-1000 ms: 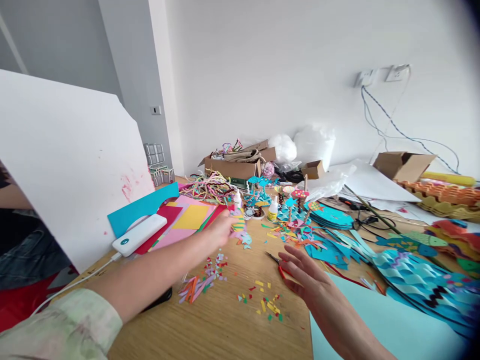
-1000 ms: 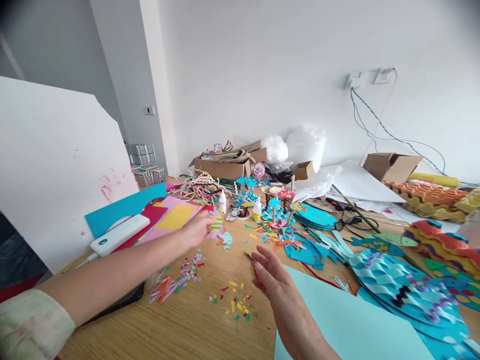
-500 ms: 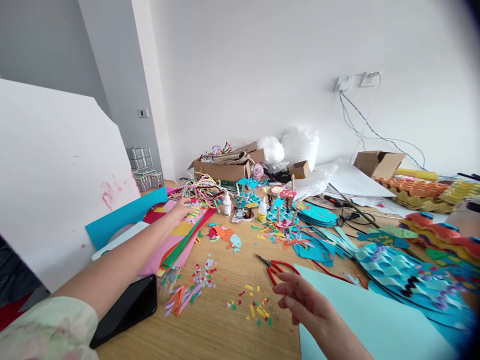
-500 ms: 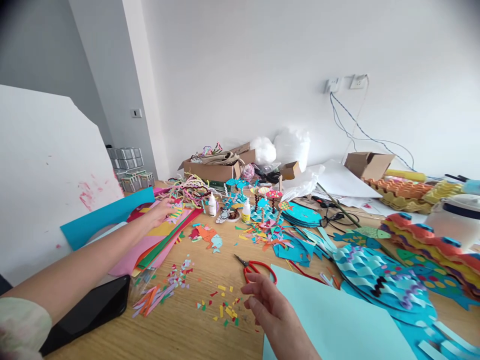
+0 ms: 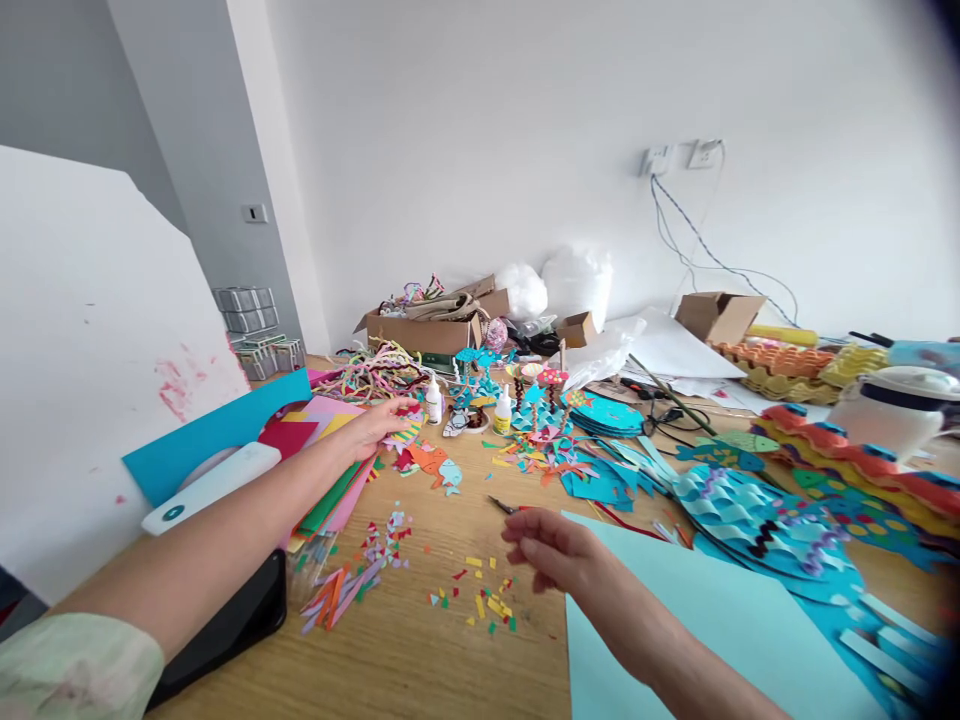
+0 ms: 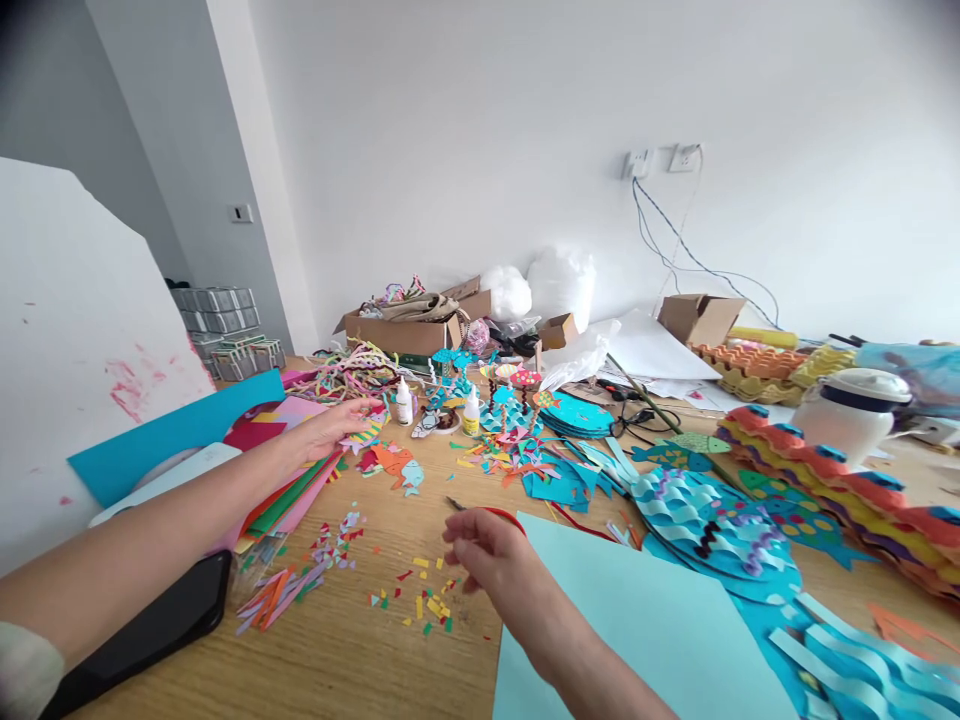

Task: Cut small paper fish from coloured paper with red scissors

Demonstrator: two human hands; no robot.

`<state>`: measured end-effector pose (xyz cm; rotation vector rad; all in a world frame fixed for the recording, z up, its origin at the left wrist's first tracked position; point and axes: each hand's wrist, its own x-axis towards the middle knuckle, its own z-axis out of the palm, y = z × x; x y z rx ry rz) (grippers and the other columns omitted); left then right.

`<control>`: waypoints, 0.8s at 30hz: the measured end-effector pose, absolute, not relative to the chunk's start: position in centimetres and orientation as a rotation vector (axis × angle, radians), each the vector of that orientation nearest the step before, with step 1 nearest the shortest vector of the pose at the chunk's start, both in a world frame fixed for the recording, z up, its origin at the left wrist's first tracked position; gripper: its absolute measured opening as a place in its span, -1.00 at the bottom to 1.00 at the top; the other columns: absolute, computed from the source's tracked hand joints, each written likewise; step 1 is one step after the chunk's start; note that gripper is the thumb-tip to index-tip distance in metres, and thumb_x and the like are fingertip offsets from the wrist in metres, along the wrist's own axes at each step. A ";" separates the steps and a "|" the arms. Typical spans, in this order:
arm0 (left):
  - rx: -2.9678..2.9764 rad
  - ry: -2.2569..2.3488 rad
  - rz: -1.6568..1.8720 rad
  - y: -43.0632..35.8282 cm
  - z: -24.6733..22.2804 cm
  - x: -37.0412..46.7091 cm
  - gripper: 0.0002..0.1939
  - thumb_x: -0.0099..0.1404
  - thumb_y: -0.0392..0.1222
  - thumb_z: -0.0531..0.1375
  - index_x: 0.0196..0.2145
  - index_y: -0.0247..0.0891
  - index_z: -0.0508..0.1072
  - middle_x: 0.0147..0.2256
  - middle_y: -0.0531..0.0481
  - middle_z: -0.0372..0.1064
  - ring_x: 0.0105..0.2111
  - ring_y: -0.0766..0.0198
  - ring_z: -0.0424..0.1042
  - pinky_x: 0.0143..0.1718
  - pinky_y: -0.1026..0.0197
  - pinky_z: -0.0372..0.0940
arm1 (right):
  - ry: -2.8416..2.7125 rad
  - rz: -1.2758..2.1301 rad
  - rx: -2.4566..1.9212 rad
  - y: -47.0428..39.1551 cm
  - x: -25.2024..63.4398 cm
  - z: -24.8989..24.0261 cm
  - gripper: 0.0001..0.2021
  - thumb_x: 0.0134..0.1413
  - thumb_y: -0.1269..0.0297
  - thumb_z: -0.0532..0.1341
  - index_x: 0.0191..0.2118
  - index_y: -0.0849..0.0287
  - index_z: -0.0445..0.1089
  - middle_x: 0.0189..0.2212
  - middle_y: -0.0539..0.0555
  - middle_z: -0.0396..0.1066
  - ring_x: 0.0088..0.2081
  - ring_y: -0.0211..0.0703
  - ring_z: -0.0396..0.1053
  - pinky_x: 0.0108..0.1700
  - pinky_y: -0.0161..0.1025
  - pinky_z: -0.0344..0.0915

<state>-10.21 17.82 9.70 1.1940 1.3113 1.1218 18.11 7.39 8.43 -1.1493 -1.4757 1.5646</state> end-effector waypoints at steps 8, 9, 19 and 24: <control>1.236 1.142 1.152 15.1 9.6 -4.1 -0.60 0.02 -0.31 0.22 -0.13 -0.23 0.34 -0.48 0.08 0.29 -0.66 0.46 0.22 -0.73 0.41 0.00 | -1.079 1.696 -1.033 10.2 13.6 8.6 -0.58 -0.14 0.31 0.23 -0.07 0.23 0.25 -0.02 0.20 0.24 -0.03 -0.08 0.26 -0.15 -0.24 0.30; 1.236 1.143 1.168 14.7 9.4 -3.5 -0.59 0.02 -0.31 0.21 -0.12 -0.21 0.34 -0.47 0.08 0.29 -0.64 0.46 0.23 -0.72 0.41 0.01 | -1.060 1.693 -1.021 10.5 13.0 8.5 -0.59 -0.13 0.32 0.22 -0.07 0.22 0.24 -0.04 0.19 0.24 -0.04 -0.10 0.25 -0.14 -0.24 0.29; 1.221 1.161 1.218 12.3 7.6 -0.3 -0.46 0.00 -0.38 0.09 -0.02 -0.10 0.28 -0.40 0.06 0.29 -0.44 0.32 0.29 -0.51 0.34 0.14 | -1.190 1.657 -0.913 11.6 10.3 7.8 -0.70 -0.22 0.51 0.05 -0.26 0.18 0.27 -0.48 -0.08 0.29 -0.46 -0.33 0.24 -0.33 -0.36 0.23; 1.240 1.171 1.257 12.7 8.2 -1.2 -0.41 -0.01 -0.41 0.09 0.01 -0.11 0.24 -0.44 0.09 0.25 -0.43 0.32 0.31 -0.44 0.32 0.15 | -1.109 1.755 -0.885 11.8 12.1 8.0 -0.67 -0.26 0.43 0.22 -0.23 0.14 0.31 -0.38 -0.02 0.36 -0.33 -0.27 0.34 -0.25 -0.30 0.25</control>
